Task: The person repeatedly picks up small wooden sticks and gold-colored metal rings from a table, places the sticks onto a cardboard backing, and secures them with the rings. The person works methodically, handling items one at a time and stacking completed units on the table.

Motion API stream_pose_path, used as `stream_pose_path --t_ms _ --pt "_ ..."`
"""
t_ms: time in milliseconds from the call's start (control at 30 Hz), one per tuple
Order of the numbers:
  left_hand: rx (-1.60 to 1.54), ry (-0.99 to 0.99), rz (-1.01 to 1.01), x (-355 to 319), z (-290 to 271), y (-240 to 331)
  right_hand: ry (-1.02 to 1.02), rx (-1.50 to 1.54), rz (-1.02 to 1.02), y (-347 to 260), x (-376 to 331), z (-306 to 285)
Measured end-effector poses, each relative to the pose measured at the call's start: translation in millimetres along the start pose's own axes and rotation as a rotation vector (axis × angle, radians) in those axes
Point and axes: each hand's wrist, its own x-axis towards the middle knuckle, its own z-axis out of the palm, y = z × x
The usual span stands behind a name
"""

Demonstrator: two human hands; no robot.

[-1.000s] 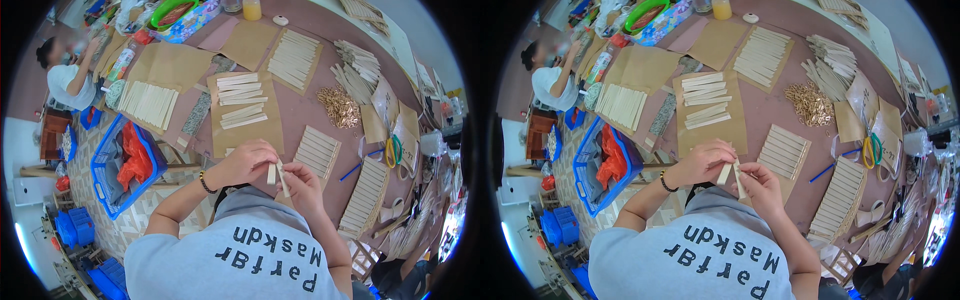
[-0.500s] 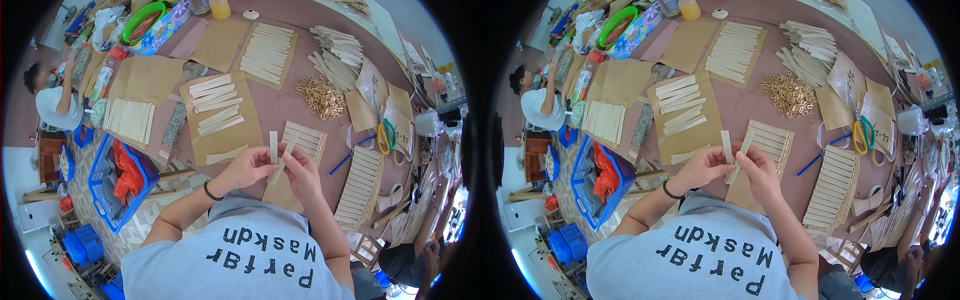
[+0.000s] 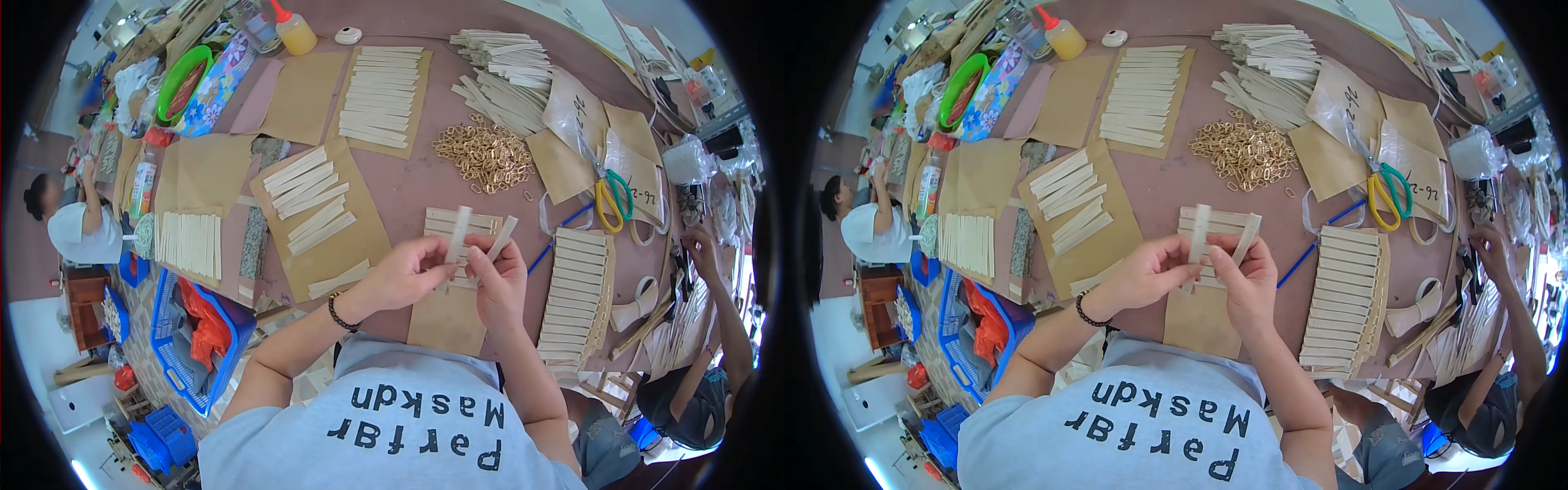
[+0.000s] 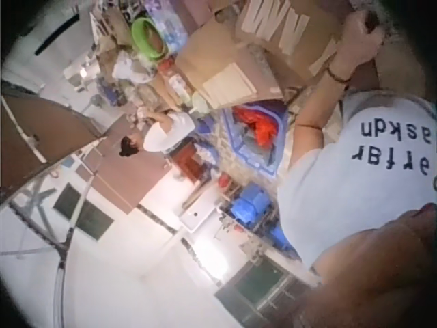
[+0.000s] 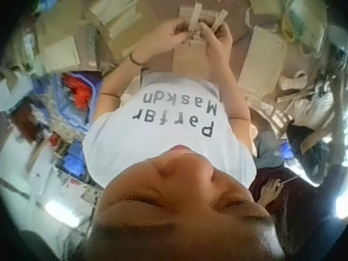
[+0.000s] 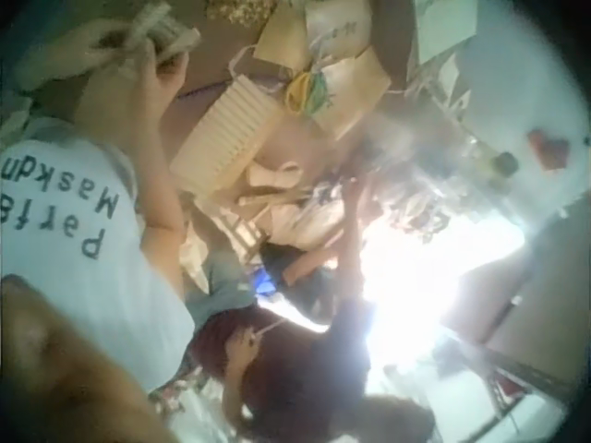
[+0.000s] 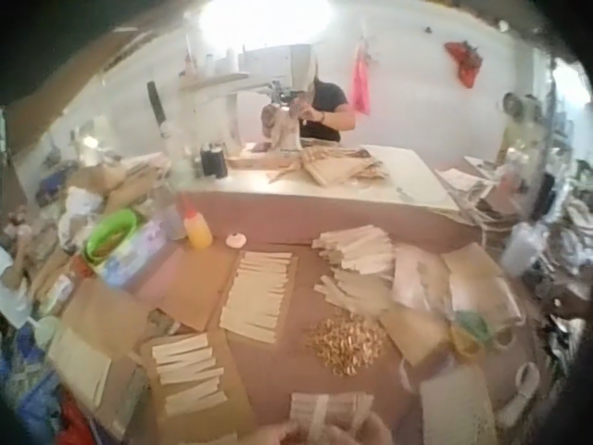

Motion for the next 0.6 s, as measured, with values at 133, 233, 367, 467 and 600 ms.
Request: stream_pose_path --t_ms 133,233,367,467,600 --pt "-0.059 -0.072 -0.105 23.5 3.4 8.1 0.122 0.040 -0.099 9.5 4.3 -10.7" --pt "0.422 0.138 0.083 50.0 -3.0 19.5 0.263 0.081 -0.214 -7.7 13.0 -15.1" --pt "0.964 0.261 0.498 106.2 -19.6 6.7 0.212 0.128 -0.196 -13.0 21.9 -31.5" --pt "1.035 0.224 0.485 129.3 -27.1 9.5 0.067 0.073 -0.156 -21.4 25.3 -25.8" --pt "1.092 0.096 0.372 137.3 -29.7 19.1 0.022 0.093 -0.045 -26.4 22.7 -22.4"
